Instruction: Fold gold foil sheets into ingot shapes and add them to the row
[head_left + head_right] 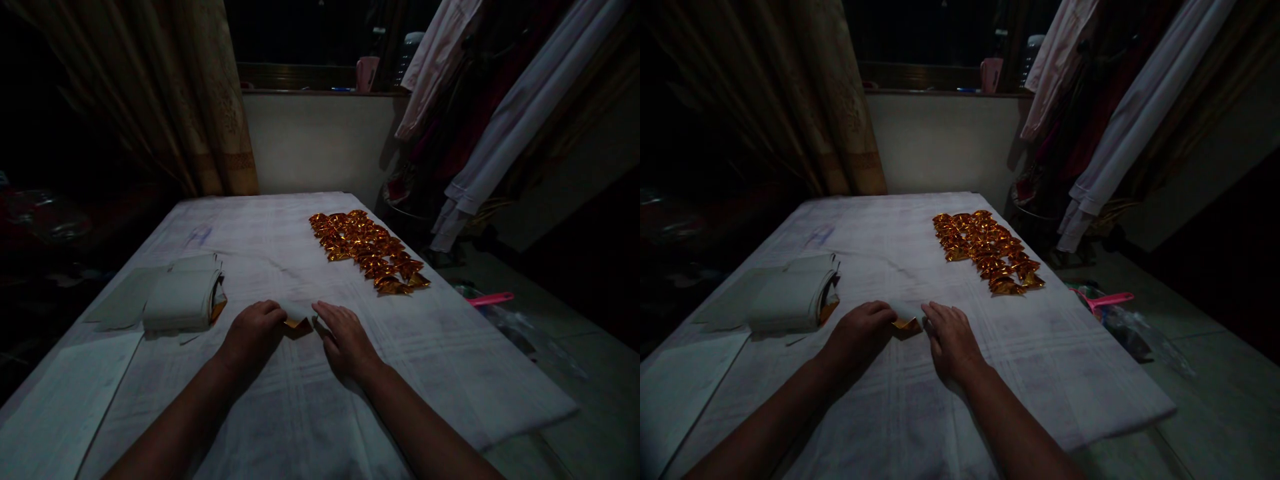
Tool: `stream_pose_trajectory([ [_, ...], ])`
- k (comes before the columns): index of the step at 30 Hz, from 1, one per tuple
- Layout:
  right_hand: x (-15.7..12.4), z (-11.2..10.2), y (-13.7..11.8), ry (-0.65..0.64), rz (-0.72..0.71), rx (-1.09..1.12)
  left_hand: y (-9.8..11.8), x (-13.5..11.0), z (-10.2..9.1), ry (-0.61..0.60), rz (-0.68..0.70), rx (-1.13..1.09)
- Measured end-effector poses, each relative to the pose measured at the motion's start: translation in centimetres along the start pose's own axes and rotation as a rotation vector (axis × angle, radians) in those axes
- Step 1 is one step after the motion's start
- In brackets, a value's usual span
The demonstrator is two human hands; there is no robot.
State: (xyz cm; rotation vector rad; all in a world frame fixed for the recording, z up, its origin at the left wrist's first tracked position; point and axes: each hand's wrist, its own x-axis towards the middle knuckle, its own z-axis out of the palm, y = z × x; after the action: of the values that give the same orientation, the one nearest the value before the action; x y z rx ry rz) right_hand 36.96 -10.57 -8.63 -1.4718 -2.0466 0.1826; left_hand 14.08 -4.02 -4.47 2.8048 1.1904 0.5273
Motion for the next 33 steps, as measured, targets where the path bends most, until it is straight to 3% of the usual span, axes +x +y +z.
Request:
stream_pose_trajectory([
  [5,0.8,-0.2,0.2,-0.034,0.002,0.061,0.0,-1.1,0.9,0.047,0.007,-0.020],
  [9,1.0,-0.3,0.1,-0.064,-0.005,0.069,2.6,-3.1,1.0,0.095,0.053,-0.072],
  [13,0.9,0.0,0.4,-0.037,-0.058,0.065,4.2,-4.2,0.8,0.065,0.130,-0.119],
  [23,3.9,1.3,1.6,0.017,-0.345,-0.100,2.5,-3.6,0.5,0.019,0.125,-0.160],
  [33,7.5,1.8,2.2,0.046,-0.453,-0.245,-0.9,-1.6,-0.2,-0.014,0.143,-0.280],
])
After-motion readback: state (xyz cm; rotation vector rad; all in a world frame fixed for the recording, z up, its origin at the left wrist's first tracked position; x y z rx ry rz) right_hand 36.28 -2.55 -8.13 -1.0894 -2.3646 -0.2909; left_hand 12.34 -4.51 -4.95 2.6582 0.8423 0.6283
